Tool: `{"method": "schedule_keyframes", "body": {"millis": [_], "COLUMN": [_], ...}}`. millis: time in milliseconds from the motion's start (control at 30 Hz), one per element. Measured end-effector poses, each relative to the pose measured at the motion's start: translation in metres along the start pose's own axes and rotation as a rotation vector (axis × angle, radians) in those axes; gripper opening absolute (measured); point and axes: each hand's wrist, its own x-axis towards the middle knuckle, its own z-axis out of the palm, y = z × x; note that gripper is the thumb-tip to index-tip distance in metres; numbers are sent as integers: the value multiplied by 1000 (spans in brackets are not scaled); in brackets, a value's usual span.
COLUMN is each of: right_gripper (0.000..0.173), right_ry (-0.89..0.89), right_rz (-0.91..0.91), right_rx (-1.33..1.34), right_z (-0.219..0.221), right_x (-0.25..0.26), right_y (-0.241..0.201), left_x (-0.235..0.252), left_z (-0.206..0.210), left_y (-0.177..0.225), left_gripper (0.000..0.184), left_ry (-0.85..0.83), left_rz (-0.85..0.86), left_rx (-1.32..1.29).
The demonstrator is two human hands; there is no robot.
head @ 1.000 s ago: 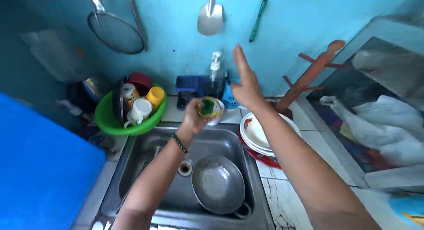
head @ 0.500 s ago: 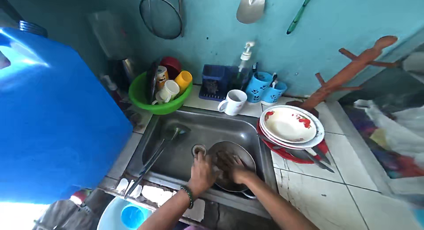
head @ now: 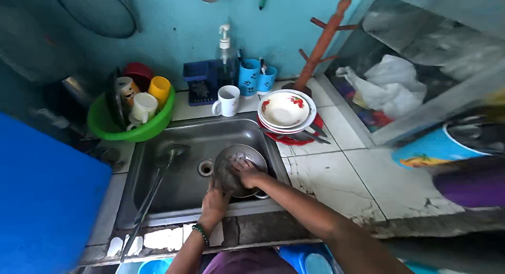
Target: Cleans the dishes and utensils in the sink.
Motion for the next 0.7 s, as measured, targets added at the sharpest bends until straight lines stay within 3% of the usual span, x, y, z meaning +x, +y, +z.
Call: {"method": "schedule_keyframes", "body": {"millis": [100,200,233,300,433,567,667,700], "right_gripper": [62,78,78,62,78,69,80,73], "right_ry": [-65,4,-15,-65,26,-32,-21,-44], "right_rz": [-59,-18,-15,-94,0,-110,12,-7], "right_rx": [-5,10,4,-15,-11,18,-26,-15], "right_z": [8,-1,-1,3,3,6,1,7], "right_x": [1,2,1,0,5,1,4,7], "right_y": [1,7,5,0,4,4,4,6], "left_x": [3,4,3,5,9,8,6,6], "left_z": [2,0,0,-2,0,-4,-3,-3], "left_y": [-2,0,0,-1,-3,-1,-2,-2], "left_gripper": [68,69,69,69,70,70,70,70], "left_ry": [23,16,12,3,-4,-25,-30,-34], "left_rz": [15,9,10,4,13,1,3,0], "left_rx": [-5,-27,-41,-49,-55,-58,-72,-76]}}
